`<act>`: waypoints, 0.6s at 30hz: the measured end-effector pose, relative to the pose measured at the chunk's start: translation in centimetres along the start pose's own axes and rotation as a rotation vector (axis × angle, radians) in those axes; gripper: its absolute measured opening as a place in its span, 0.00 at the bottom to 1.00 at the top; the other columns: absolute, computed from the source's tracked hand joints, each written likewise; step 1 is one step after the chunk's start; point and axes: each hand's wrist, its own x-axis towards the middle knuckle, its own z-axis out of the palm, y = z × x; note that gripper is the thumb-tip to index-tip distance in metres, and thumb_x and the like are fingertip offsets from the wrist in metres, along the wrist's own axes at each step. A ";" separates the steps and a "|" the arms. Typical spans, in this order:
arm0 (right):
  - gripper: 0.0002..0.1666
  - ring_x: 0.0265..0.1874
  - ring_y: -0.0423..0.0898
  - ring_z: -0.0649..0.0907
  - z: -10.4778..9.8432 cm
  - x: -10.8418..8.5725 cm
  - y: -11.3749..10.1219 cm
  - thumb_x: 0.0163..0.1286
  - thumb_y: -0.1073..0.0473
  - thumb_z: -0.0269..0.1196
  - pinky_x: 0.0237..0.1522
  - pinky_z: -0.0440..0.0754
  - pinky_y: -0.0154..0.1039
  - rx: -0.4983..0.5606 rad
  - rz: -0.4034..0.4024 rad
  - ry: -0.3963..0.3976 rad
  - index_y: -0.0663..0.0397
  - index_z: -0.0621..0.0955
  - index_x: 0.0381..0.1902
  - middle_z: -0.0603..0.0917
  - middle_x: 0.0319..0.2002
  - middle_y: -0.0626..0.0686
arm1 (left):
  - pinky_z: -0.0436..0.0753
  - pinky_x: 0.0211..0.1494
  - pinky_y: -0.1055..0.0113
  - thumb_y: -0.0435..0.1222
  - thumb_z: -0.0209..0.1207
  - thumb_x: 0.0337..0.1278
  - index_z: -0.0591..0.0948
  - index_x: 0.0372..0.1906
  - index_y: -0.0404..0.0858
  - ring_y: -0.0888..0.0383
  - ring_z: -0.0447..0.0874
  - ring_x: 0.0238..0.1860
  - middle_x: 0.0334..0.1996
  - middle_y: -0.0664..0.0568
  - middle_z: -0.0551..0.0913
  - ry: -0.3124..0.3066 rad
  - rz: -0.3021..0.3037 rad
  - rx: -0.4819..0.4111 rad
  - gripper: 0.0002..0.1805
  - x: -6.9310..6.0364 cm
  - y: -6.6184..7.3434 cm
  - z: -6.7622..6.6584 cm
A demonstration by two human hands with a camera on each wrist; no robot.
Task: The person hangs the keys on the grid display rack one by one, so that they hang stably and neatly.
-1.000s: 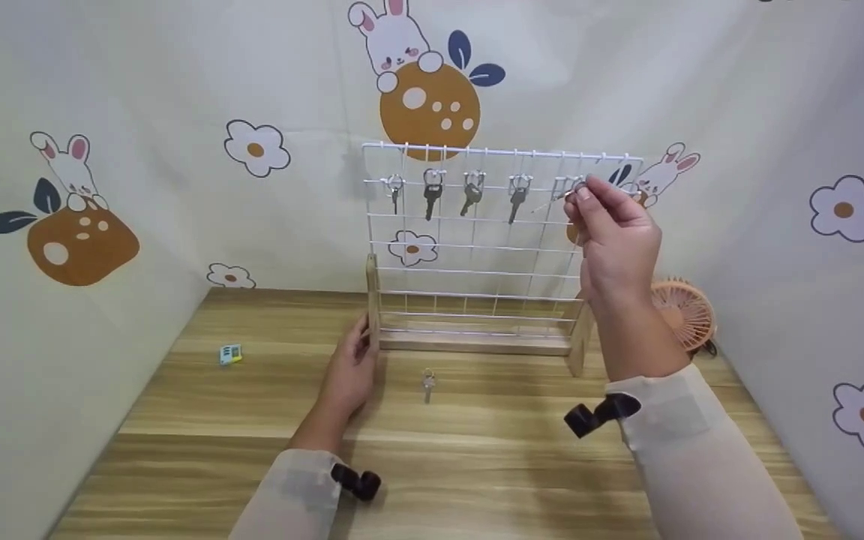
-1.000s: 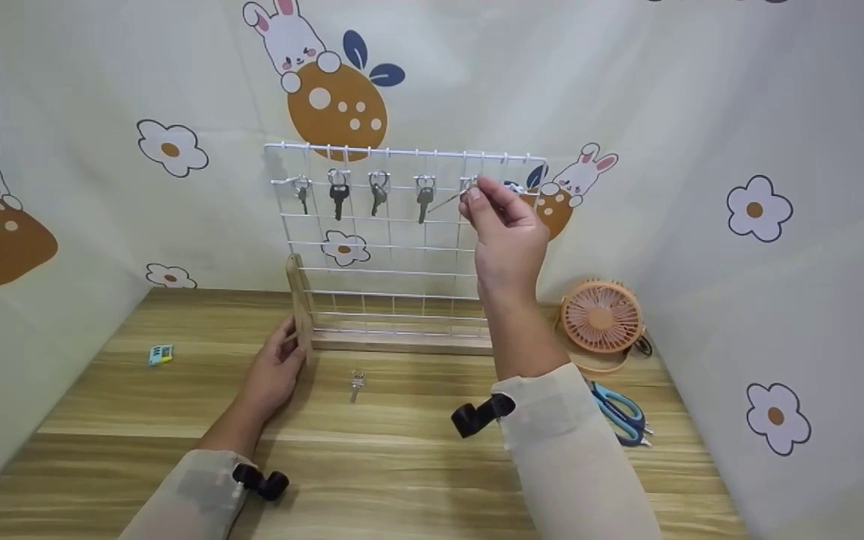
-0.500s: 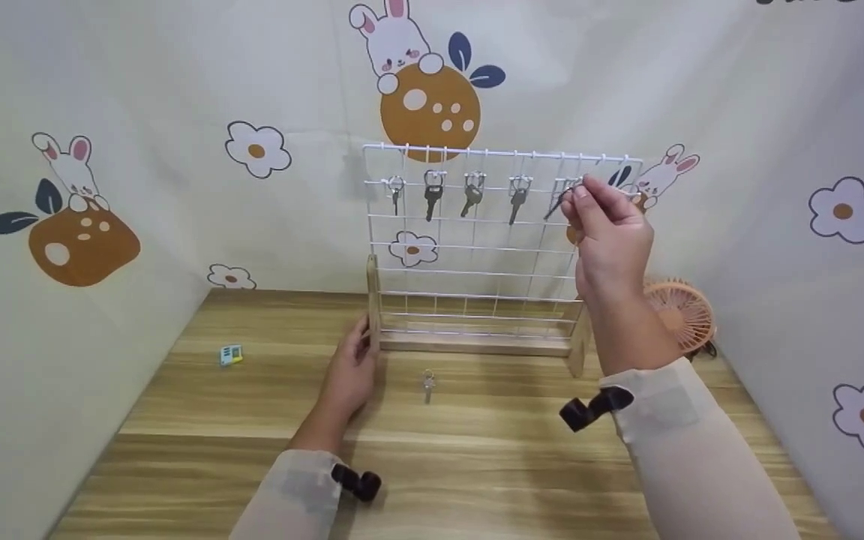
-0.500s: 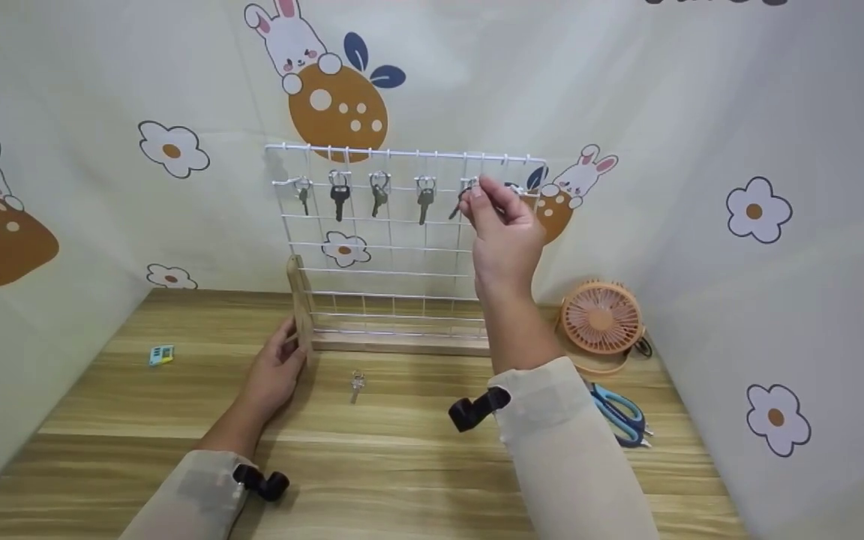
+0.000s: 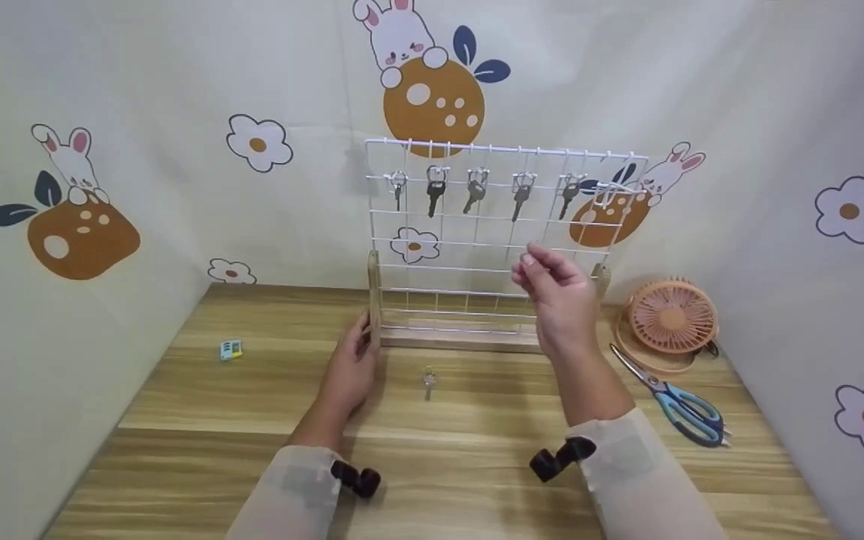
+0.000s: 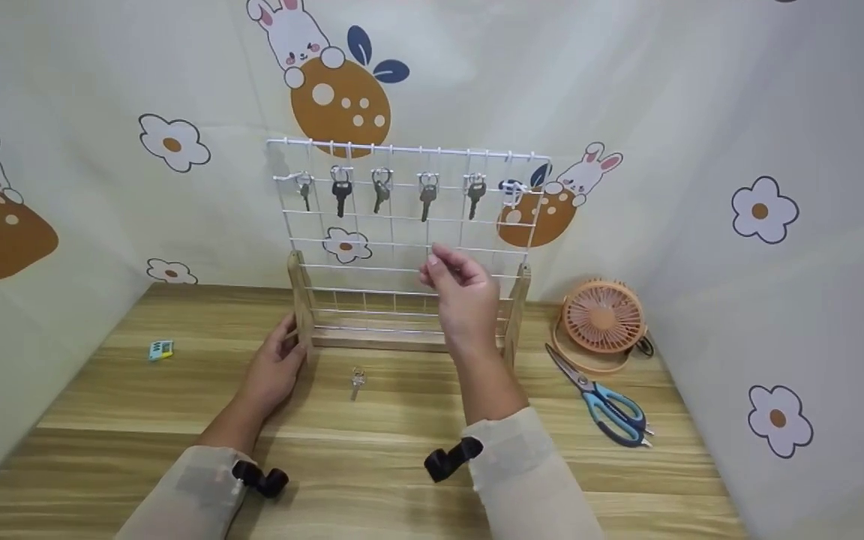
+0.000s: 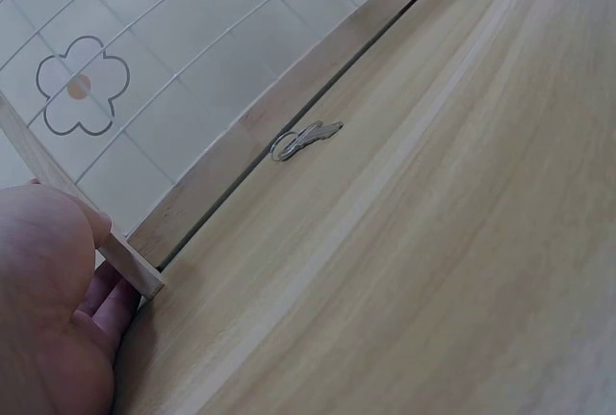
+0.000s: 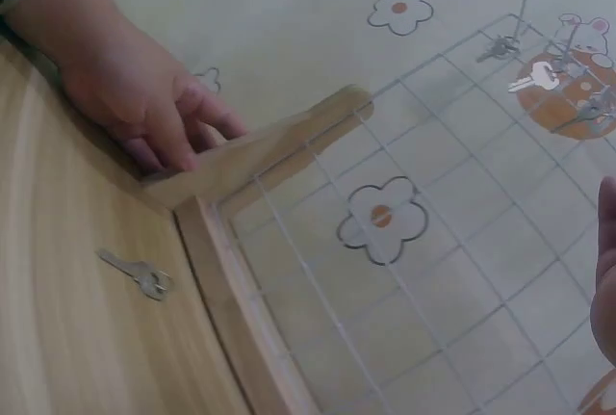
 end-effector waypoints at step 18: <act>0.13 0.37 0.42 0.90 0.7 -4.6 12.9 0.71 0.69 0.70 0.44 0.93 0.37 -0.153 0.301 -0.160 0.68 0.88 0.52 0.91 0.39 0.48 | 0.67 0.87 0.49 0.34 0.52 0.83 0.58 0.87 0.51 0.42 0.67 0.82 0.82 0.43 0.67 -0.014 0.052 0.007 0.35 0.0 -0.1 -0.1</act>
